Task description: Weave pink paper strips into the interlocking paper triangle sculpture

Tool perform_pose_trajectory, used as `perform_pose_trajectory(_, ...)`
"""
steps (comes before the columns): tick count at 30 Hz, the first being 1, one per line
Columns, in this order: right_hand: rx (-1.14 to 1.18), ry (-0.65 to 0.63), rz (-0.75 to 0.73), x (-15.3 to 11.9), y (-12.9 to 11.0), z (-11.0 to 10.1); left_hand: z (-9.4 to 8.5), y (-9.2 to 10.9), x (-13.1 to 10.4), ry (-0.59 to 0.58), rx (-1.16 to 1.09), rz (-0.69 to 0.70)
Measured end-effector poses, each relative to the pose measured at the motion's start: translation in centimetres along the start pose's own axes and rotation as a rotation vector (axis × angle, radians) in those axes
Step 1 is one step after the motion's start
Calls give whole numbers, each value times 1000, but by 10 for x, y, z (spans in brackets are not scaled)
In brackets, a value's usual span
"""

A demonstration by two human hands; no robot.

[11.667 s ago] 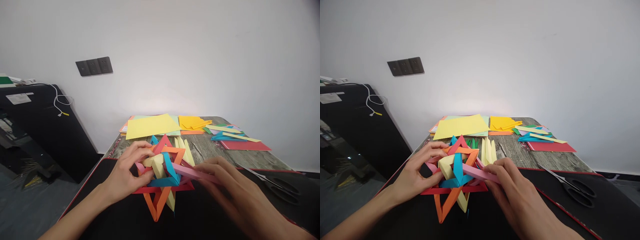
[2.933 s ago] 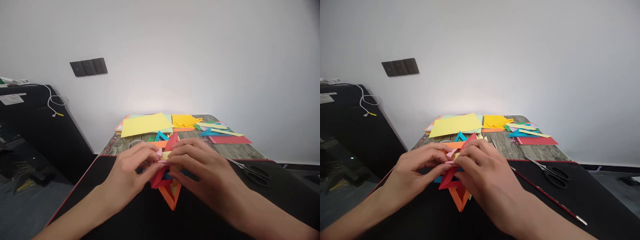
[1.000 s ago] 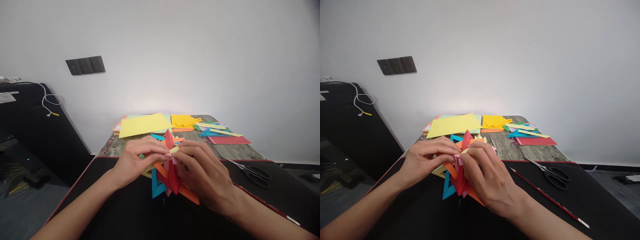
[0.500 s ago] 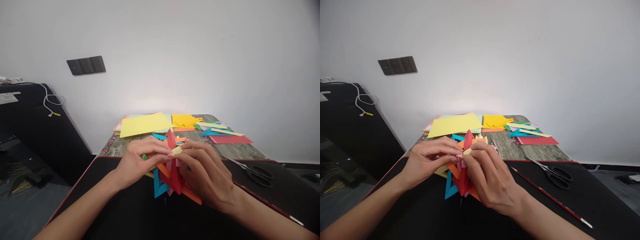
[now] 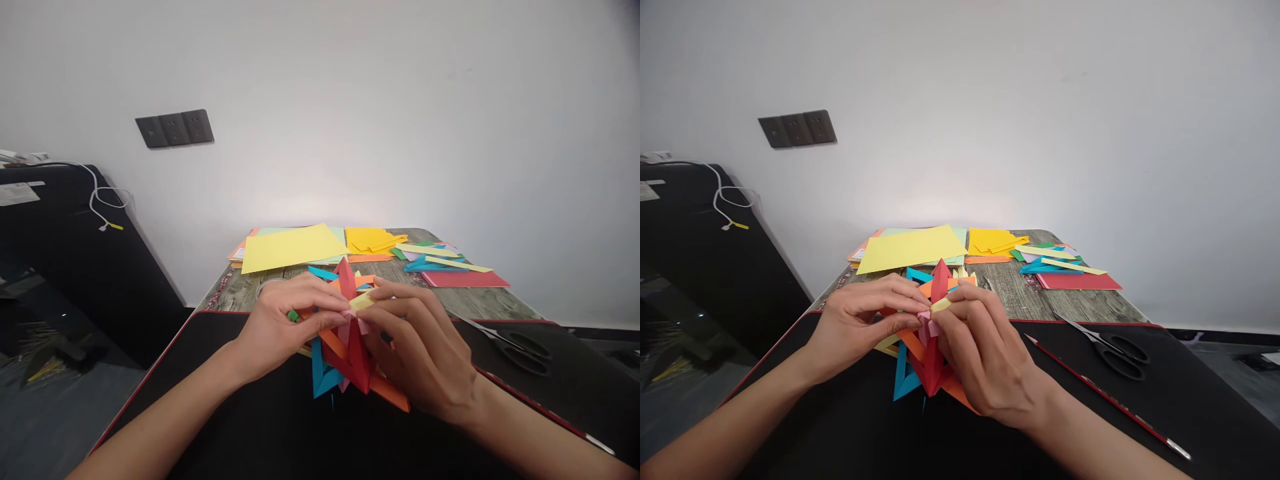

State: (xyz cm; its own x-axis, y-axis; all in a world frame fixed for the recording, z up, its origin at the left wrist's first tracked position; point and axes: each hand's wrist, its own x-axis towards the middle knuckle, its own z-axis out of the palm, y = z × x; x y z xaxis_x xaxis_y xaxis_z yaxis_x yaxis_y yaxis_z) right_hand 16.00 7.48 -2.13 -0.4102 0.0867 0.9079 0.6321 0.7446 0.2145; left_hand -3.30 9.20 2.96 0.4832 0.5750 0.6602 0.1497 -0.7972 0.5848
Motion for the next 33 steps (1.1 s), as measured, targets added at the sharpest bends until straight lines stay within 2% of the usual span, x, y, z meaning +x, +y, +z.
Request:
perform_pose_trajectory(18, 122, 61, 110, -2, 2, 5, 4, 1, -3, 15, 51, 84)
perform_pose_trajectory(22, 112, 60, 160, 3, -1, 3, 5, 1, -3, 20, 48, 72)
perform_pose_trajectory(29, 72, 9, 165, -4, 3, 3, 5, 0, -2, 15, 43, 61)
perform_pose_trajectory(33, 91, 22, 153, -6, 3, 3, 5, 1, -3, 15, 34, 39)
